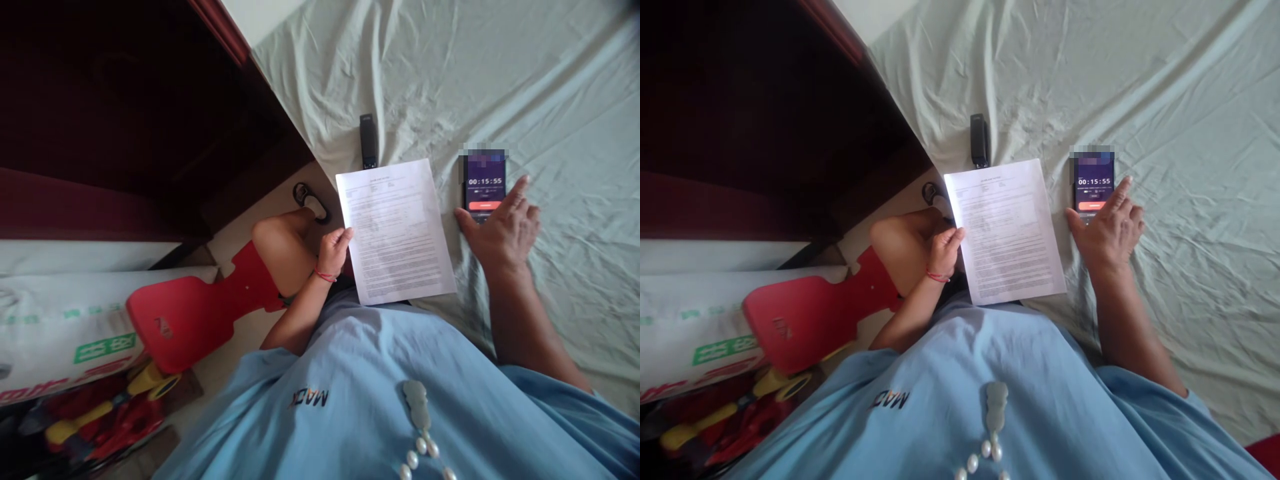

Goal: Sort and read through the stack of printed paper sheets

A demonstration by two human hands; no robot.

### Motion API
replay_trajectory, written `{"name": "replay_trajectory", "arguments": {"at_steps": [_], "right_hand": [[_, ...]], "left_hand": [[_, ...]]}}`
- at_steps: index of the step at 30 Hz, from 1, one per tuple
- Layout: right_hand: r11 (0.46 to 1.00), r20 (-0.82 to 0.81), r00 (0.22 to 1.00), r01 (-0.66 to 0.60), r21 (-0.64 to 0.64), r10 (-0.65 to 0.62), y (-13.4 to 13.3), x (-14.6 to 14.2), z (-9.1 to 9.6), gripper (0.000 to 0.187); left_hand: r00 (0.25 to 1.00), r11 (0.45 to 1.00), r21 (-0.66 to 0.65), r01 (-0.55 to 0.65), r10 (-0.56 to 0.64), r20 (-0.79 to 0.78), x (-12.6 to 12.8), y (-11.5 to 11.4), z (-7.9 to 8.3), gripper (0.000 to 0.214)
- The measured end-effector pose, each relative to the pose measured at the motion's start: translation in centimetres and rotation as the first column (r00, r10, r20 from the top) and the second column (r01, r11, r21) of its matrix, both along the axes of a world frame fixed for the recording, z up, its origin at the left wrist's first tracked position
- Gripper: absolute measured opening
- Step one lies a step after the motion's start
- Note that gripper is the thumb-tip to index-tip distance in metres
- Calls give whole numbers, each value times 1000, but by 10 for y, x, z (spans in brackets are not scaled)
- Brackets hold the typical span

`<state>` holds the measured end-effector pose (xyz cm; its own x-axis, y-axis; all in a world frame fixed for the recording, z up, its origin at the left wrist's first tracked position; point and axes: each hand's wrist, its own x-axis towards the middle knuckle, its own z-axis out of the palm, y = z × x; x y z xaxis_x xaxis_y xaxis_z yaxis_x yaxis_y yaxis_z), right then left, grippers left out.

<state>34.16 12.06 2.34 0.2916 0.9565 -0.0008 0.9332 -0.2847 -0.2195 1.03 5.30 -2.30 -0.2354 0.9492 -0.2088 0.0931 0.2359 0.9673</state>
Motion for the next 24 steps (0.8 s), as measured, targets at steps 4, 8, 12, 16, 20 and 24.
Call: {"name": "replay_trajectory", "arguments": {"at_steps": [4,8,12,16,20,24], "right_hand": [[998,38,997,61,-5,-61,6,-2,2,128],[989,54,990,134,-67,-131,11,3,7,134],[975,62,978,202,-93,-197,14,17,7,136],[959,81,963,264,-103,-257,19,37,0,136],[940,105,945,322,-113,-311,21,57,-4,129],[945,129,951,297,-134,-281,19,73,-6,136]], "left_hand": [[1000,1000,23,12,-12,-23,0,0,-1,66],[1000,1000,16,12,-12,-22,0,-1,-2,63],[997,998,-31,-57,58,57,1,0,-3,59],[989,994,-68,-87,94,117,3,2,-4,56],[985,992,-93,-85,98,144,6,3,-7,56],[988,994,-94,-60,73,139,7,3,-10,54]]}}
